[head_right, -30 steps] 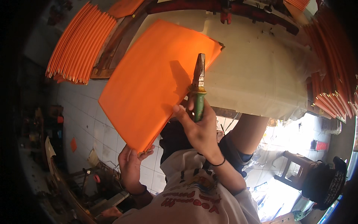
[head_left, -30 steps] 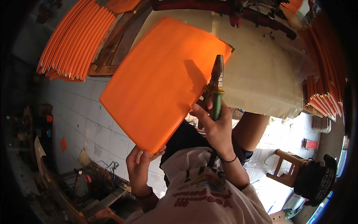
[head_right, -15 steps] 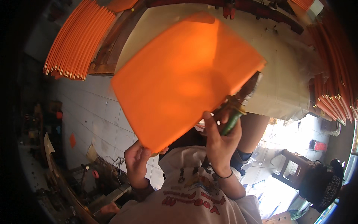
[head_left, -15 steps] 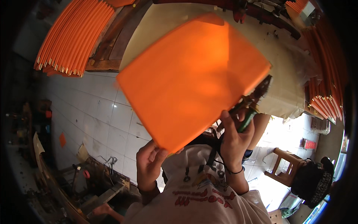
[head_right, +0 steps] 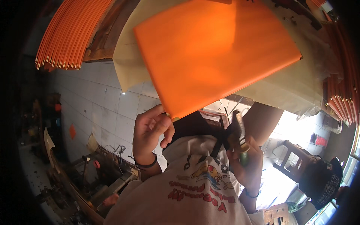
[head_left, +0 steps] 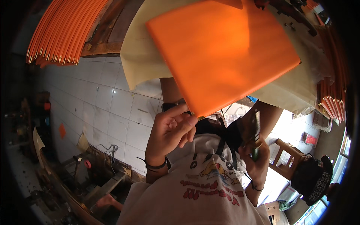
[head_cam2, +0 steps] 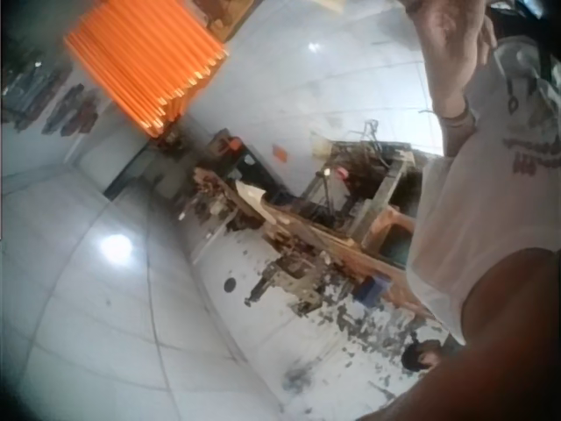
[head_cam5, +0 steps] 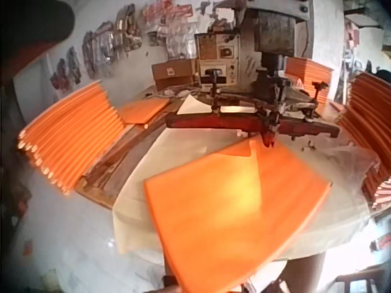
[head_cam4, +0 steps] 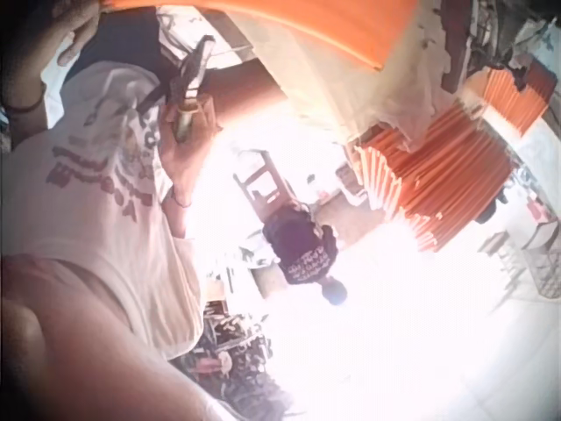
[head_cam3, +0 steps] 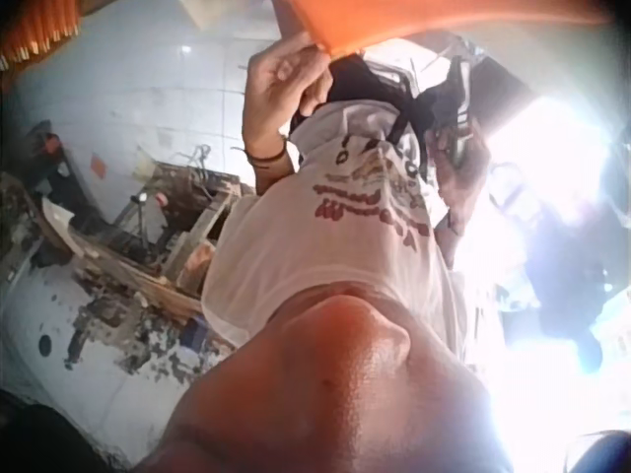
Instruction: The person attaches a metal corner protector to an orange folder and crimps it in place using pliers.
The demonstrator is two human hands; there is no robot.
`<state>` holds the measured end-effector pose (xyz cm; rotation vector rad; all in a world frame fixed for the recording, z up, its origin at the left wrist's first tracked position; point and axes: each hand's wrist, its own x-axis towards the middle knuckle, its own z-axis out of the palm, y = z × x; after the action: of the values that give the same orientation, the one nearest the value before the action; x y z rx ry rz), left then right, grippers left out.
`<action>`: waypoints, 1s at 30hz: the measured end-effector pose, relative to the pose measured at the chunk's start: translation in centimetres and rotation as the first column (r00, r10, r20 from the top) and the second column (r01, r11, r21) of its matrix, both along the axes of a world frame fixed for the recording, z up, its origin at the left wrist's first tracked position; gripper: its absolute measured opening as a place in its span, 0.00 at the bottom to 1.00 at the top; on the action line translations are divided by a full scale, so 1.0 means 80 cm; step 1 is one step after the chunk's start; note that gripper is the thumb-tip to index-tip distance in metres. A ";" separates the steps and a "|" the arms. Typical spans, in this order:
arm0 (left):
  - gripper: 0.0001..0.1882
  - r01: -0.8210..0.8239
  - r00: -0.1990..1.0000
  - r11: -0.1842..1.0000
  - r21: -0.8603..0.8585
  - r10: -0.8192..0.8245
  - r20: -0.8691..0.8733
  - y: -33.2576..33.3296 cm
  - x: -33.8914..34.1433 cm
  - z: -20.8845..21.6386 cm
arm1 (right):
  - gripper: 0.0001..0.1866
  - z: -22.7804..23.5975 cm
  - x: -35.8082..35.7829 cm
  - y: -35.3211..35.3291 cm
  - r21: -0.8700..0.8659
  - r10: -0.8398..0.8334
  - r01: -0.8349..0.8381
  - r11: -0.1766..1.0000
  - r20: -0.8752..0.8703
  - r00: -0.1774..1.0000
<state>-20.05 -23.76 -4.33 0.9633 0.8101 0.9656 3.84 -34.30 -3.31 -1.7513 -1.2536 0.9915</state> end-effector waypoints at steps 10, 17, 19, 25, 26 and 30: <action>0.17 0.101 0.990 0.976 0.194 -0.080 -0.112 0.008 -0.003 -0.027 | 0.13 0.013 -0.023 0.003 -0.193 0.314 -0.309 0.931 -0.005 0.949; 0.16 0.075 0.997 0.993 0.089 -0.076 0.013 0.011 0.001 -0.015 | 0.15 0.009 -0.030 -0.009 -0.207 0.079 -0.139 0.969 -0.272 0.959; 0.15 0.109 0.992 0.993 0.048 -0.112 0.053 0.015 0.002 -0.006 | 0.14 0.012 -0.030 -0.013 -0.230 0.070 -0.130 0.964 -0.251 0.965; 0.13 0.161 0.986 0.987 -0.024 -0.162 -0.049 0.014 0.004 0.016 | 0.10 0.020 -0.027 -0.009 -0.117 0.286 -0.270 0.956 0.151 0.946; 0.13 0.144 0.986 0.989 -0.026 -0.145 -0.083 0.012 0.005 0.018 | 0.09 0.019 -0.028 -0.009 -0.100 0.276 -0.262 0.960 0.170 0.946; 0.15 0.085 0.985 0.996 -0.037 -0.090 -0.145 0.004 0.013 0.021 | 0.08 0.019 -0.027 -0.016 -0.212 0.213 -0.210 0.955 -0.011 0.977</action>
<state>-19.04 -23.46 -2.63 1.0433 0.8956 0.8113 1.65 -35.56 -1.77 -1.8109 -1.4087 1.2801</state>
